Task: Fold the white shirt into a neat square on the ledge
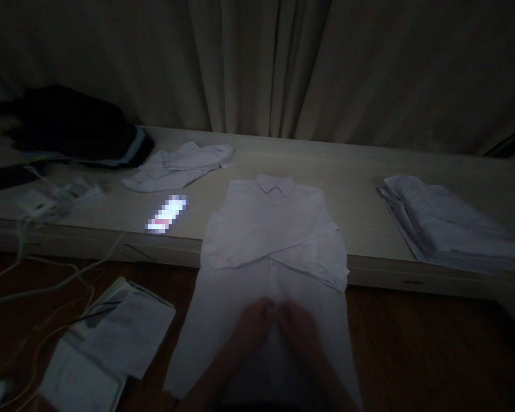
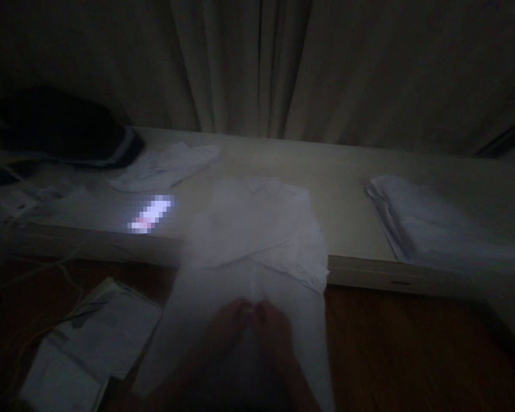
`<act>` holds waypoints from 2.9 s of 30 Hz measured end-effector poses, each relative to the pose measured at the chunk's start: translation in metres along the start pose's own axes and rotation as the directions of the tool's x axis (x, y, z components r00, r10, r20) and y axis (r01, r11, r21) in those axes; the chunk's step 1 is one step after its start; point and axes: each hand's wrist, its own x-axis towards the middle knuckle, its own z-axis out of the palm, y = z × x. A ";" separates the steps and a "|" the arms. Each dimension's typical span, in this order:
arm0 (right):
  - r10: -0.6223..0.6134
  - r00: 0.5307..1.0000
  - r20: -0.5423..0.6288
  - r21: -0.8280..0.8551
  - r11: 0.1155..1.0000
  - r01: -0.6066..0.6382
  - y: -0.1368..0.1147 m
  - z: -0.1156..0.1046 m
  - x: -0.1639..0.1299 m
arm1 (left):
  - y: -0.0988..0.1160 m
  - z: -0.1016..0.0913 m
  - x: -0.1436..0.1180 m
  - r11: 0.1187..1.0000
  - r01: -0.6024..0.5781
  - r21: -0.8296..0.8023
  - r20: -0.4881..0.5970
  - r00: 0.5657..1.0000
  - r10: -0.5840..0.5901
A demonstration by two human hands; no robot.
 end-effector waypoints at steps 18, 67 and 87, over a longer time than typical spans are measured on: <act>0.025 0.987 0.161 -0.002 1.000 -0.025 0.013 0.018 0.016 | -0.017 0.011 0.011 0.959 0.013 0.283 0.052 0.998 -0.029; 0.024 0.996 0.081 -0.057 0.998 -0.020 -0.008 0.001 0.005 | -0.007 -0.005 0.011 0.936 -0.086 0.342 0.135 0.990 0.042; 0.036 0.991 0.130 -0.041 0.999 -0.031 0.009 0.004 0.023 | -0.013 0.000 0.005 0.916 -0.082 0.392 0.091 0.995 0.050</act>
